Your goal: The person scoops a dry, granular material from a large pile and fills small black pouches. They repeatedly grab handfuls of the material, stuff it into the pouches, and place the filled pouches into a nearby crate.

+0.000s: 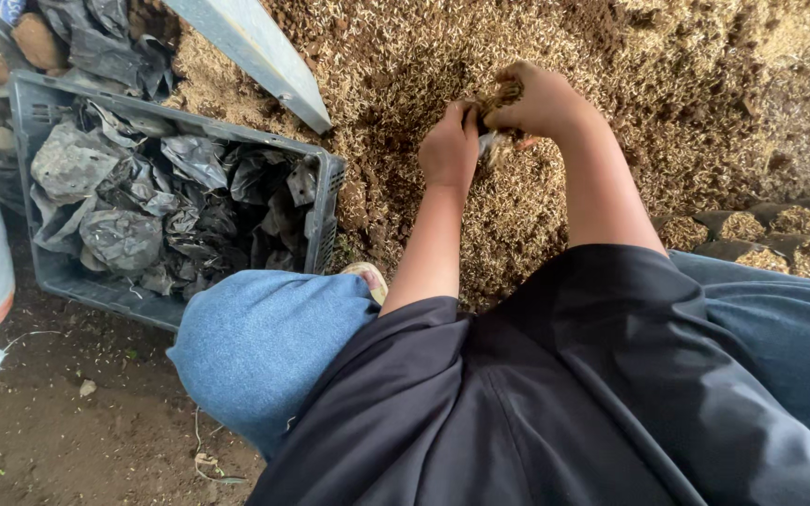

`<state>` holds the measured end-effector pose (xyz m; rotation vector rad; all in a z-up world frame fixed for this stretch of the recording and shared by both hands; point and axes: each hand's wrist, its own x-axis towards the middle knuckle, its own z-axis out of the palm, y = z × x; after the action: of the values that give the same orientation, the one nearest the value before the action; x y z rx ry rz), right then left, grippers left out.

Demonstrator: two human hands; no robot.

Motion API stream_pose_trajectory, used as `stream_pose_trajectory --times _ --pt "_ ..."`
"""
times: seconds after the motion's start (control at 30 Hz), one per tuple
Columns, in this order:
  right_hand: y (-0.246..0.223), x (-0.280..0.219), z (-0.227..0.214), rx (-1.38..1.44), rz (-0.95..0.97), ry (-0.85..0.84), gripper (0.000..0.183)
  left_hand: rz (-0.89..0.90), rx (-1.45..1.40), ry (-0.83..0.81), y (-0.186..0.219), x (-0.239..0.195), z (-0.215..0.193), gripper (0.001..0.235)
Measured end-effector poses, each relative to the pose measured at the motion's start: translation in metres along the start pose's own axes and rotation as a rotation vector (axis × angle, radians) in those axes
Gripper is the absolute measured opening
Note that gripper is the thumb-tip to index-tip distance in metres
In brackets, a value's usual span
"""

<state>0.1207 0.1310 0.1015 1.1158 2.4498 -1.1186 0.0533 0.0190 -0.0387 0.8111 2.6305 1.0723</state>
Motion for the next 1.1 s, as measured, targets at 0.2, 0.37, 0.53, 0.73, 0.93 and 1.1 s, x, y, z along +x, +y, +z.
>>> stream_pose_trajectory --times 0.2,0.37,0.53,0.73,0.93,1.1 --pt "0.021 0.024 0.021 0.206 -0.195 0.150 0.059 0.069 0.008 0.116 -0.014 -0.002 0.013 0.029" --pt "0.049 0.049 0.053 -0.156 -0.136 0.330 0.048 -0.022 -0.055 -0.017 -0.016 0.002 0.012 0.030" --pt "0.063 0.053 0.060 -0.182 0.095 0.137 0.027 0.038 -0.083 0.013 -0.006 0.004 0.002 0.021" --pt "0.053 0.029 0.017 0.442 0.167 0.153 0.040 -0.028 -0.138 -0.145 0.002 0.011 -0.023 0.023" --pt "0.050 -0.012 0.047 -0.192 0.249 -0.096 0.110 -0.106 -0.029 -0.168 0.012 0.010 -0.030 0.024" --pt "0.083 -0.002 0.086 -0.318 0.169 -0.005 0.105 -0.120 0.003 -0.093 0.012 0.003 -0.032 0.032"
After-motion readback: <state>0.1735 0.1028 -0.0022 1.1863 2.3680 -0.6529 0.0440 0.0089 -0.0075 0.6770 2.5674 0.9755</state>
